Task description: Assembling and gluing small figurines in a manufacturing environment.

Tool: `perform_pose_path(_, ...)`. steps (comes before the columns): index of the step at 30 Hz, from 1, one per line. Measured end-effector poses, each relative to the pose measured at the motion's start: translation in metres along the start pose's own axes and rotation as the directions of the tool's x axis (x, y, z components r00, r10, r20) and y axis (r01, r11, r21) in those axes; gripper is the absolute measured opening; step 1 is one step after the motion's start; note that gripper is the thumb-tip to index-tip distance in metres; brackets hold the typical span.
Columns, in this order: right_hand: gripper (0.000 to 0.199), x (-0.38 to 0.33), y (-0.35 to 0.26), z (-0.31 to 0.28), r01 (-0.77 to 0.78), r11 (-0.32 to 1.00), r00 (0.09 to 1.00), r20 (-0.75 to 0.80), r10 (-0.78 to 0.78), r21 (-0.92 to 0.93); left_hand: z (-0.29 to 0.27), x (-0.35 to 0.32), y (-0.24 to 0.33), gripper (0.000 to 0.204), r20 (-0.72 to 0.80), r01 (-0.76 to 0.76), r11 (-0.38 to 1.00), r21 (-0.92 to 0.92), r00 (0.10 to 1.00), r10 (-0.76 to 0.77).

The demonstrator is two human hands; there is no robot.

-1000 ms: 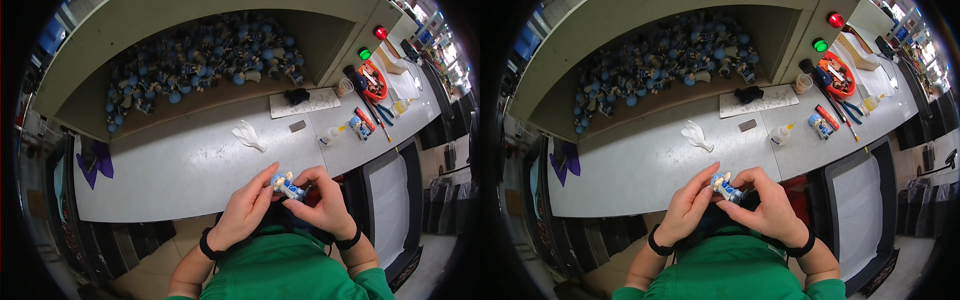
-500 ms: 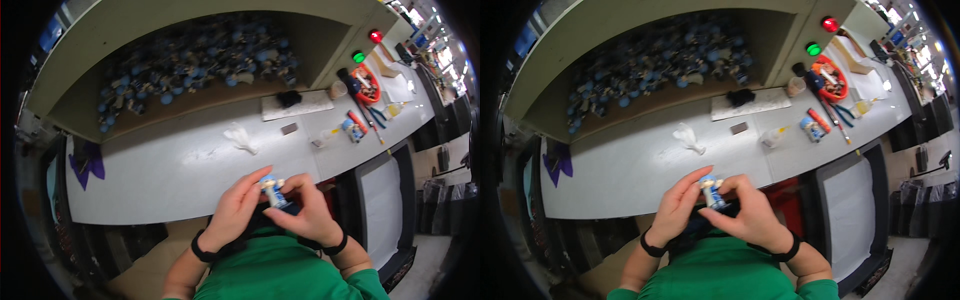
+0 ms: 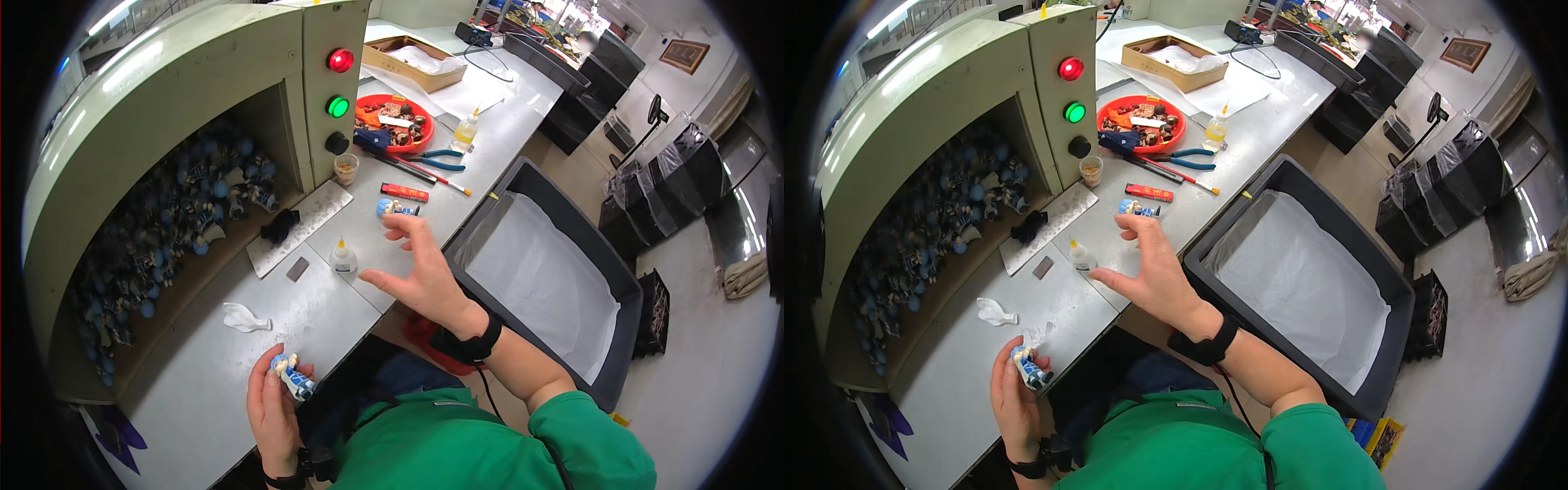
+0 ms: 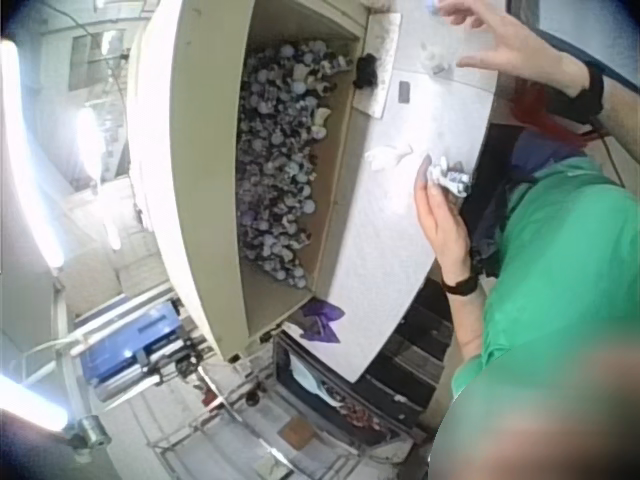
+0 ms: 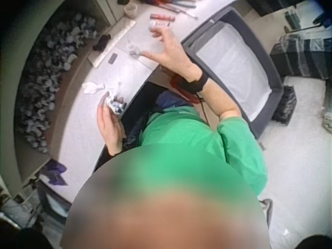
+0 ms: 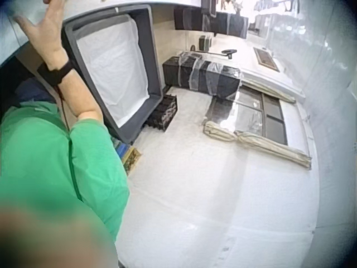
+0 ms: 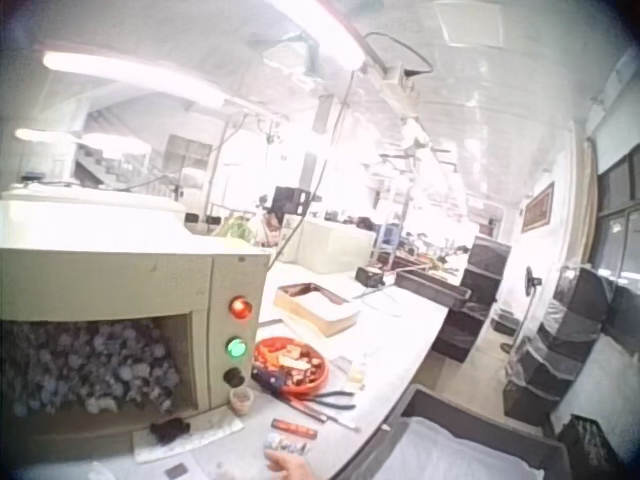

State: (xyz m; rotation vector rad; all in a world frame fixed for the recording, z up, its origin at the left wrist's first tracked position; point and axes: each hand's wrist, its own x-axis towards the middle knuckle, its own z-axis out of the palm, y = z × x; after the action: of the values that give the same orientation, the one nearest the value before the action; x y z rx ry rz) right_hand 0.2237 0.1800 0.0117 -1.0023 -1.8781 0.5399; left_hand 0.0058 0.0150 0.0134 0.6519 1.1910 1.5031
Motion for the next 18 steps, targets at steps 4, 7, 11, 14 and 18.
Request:
perform_pose_path(4, 0.069, 0.006, 0.002, 0.013, -0.038, 0.999, 0.994, 0.102, 0.035, 0.03, -0.001, -0.001, 0.001, 0.035, -0.01, 0.003, 1.0, 0.001, 1.0, -0.003)
perform_pose_path(7, 0.058, 0.009, 0.008, 0.023, 0.004, 0.997, 0.992, 0.127, -0.014, 0.076, -0.001, -0.003, 0.001, 0.034, -0.024, -0.018, 1.0, -0.02, 1.0, 0.017)
perform_pose_path(11, 0.044, 0.012, 0.013, 0.033, 0.062, 0.996, 0.971, 0.225, -0.075, 0.065, -0.015, -0.007, 0.001, 0.032, 0.033, -0.025, 0.999, -0.041, 0.999, 0.027)
perform_pose_path(14, 0.033, 0.015, 0.015, 0.034, 0.127, 0.99, 0.958, 0.266, -0.105, -0.066, -0.014, -0.007, 0.001, 0.032, 0.067, 0.024, 0.996, -0.091, 0.998, -0.018)
perform_pose_path(18, 0.021, 0.009, -0.004, 0.017, -0.219, 0.96, 0.941, 0.298, 0.159, 0.177, -0.014, 0.003, 0.002, 0.033, 0.129, 0.082, 0.994, -0.07, 0.989, -0.072)
